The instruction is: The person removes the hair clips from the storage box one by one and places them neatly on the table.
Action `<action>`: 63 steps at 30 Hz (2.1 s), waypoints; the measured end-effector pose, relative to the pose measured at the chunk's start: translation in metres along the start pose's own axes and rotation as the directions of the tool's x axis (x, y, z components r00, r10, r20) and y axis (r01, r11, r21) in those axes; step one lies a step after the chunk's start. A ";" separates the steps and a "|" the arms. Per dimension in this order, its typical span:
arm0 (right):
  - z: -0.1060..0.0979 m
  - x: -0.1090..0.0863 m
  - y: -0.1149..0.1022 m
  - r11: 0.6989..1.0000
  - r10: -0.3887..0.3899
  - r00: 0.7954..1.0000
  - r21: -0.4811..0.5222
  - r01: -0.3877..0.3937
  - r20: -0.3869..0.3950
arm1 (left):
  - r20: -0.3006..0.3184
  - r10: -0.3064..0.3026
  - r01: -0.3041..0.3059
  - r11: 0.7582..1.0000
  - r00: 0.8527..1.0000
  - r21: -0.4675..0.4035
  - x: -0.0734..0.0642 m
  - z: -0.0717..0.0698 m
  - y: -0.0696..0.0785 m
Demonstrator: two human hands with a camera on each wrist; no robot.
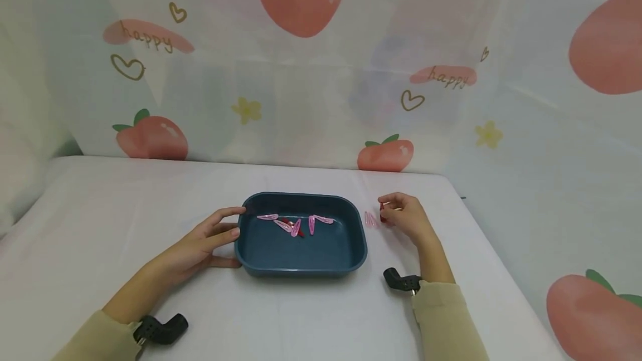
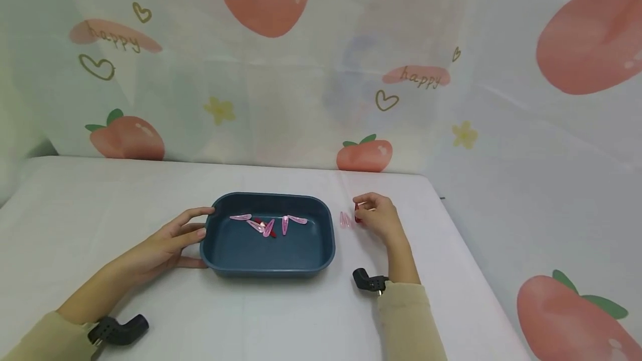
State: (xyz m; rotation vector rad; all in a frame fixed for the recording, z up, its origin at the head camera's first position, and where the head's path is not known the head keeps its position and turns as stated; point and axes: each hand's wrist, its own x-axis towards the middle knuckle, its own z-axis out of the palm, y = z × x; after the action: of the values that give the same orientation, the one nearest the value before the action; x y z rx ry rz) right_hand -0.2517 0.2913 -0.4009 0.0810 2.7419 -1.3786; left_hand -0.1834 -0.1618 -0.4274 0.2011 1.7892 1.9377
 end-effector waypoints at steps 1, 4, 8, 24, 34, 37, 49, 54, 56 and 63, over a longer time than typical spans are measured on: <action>0.000 0.000 0.000 1.000 0.007 1.000 -0.017 -0.007 -0.001 | 0.001 0.003 -0.003 1.000 1.000 0.000 0.000 0.000 0.000; -0.001 0.000 0.001 0.998 0.019 1.000 -0.053 -0.018 0.016 | 0.002 0.011 -0.011 1.000 1.000 0.002 0.000 0.001 0.002; 0.000 -0.001 -0.001 0.997 0.038 0.999 -0.069 -0.036 0.026 | -0.005 0.034 -0.034 0.999 0.999 0.001 -0.001 0.001 0.003; 0.001 -0.002 0.001 0.991 0.047 0.998 -0.124 -0.040 0.051 | -0.007 0.060 -0.060 0.998 0.998 0.001 -0.001 0.000 0.001; -0.001 0.000 -0.003 0.987 0.031 0.997 -0.158 -0.019 0.070 | 0.007 0.054 -0.054 0.999 0.999 0.005 0.000 -0.003 0.000; -0.003 -0.003 -0.010 0.996 -0.038 0.997 -0.075 0.043 0.063 | 0.016 0.055 -0.055 0.998 0.998 0.002 0.000 -0.002 0.000; 0.020 -0.014 -0.068 0.947 -0.254 0.958 0.236 0.217 0.136 | 0.013 0.038 -0.038 0.999 0.999 -0.009 0.001 -0.001 -0.003; 0.043 -0.017 -0.089 0.918 -0.322 0.930 0.298 0.262 0.176 | 0.019 0.045 -0.045 0.999 0.999 -0.004 0.001 -0.001 -0.002; 0.053 -0.018 -0.096 0.909 -0.339 0.921 0.322 0.266 0.194 | 0.010 0.039 -0.039 0.999 0.999 -0.001 0.001 -0.001 -0.001; 0.081 -0.018 -0.098 0.914 -0.328 0.911 0.328 0.239 0.251 | 0.021 0.045 -0.045 0.999 0.999 -0.005 0.003 0.001 -0.001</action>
State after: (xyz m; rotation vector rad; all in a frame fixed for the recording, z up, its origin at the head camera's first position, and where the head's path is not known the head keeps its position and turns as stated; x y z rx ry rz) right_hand -0.2381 0.1680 -0.3690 -0.4976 2.3495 -1.6959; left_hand -0.1853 -0.1598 -0.4293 0.2617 1.7807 1.9635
